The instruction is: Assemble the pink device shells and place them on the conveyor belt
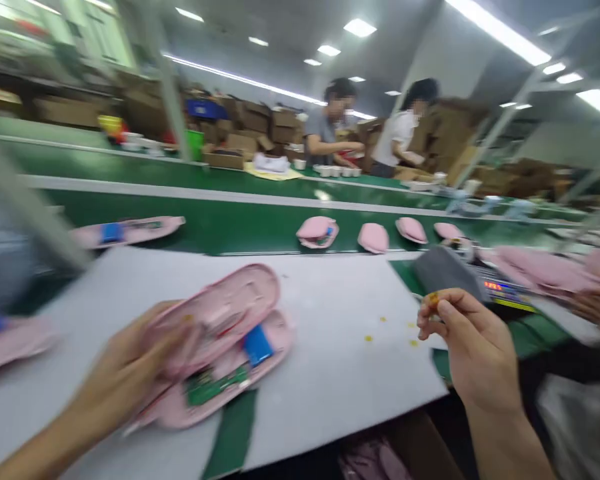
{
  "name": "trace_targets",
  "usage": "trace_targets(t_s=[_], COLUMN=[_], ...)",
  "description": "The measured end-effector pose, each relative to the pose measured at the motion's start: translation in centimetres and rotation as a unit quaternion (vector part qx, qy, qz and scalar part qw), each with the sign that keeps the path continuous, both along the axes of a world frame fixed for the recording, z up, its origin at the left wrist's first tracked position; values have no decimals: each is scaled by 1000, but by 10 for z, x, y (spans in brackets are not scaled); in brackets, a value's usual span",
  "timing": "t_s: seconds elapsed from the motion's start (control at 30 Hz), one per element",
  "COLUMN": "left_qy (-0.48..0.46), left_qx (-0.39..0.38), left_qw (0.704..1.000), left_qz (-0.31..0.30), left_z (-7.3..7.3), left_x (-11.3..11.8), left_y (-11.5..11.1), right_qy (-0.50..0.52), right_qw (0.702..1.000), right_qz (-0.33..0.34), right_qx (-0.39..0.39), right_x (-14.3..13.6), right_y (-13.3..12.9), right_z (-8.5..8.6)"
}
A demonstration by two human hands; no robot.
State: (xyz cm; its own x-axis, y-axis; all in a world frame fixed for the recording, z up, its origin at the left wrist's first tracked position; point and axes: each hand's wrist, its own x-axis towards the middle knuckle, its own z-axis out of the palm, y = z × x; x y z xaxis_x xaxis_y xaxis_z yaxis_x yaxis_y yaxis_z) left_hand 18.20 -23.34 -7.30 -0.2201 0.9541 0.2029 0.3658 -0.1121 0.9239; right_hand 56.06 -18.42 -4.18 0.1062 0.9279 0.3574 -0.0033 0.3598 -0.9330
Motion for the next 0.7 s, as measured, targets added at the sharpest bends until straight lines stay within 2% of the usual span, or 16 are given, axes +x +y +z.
trace_targets(t_s=[0.07,0.13,0.2,0.27,0.3,0.33,0.37,0.47,0.5,0.6,0.7], left_qy=[1,-43,-89,-133,-156,-178,-194,-200,-198,-217,-274], left_qx=[-19,-15,8,32,40,46,52,71,76,89,89], left_qw=[1000,999,996,991,987,983,980,977,977,972,957], left_qz=[10,-6,-13,-2,3,3,-5,-28,-25,-11,-20], left_z=[1,0,-2,-5,-6,-8,-10,-13,-13,-13,-12], left_x=[-4,-5,-3,-2,-2,-2,-2,-4,-5,-5,-3], left_y=[-16,-24,-26,-28,-29,-30,-32,-36,-37,-39,-40], right_qy=[-122,-233,-337,-430,-463,-479,-479,-424,-416,-453,-498], right_qw=[979,920,834,737,702,686,691,758,771,772,765], right_qz=[141,260,318,331,338,351,369,413,420,399,344], right_qx=[78,176,300,402,423,420,397,274,239,199,221], right_x=[-71,-137,-190,-223,-231,-234,-234,-225,-224,-228,-238], right_y=[-11,-15,-12,-5,-2,0,1,-5,-9,-22,-32], right_z=[22,33,28,12,4,-3,-8,-7,-5,0,-4])
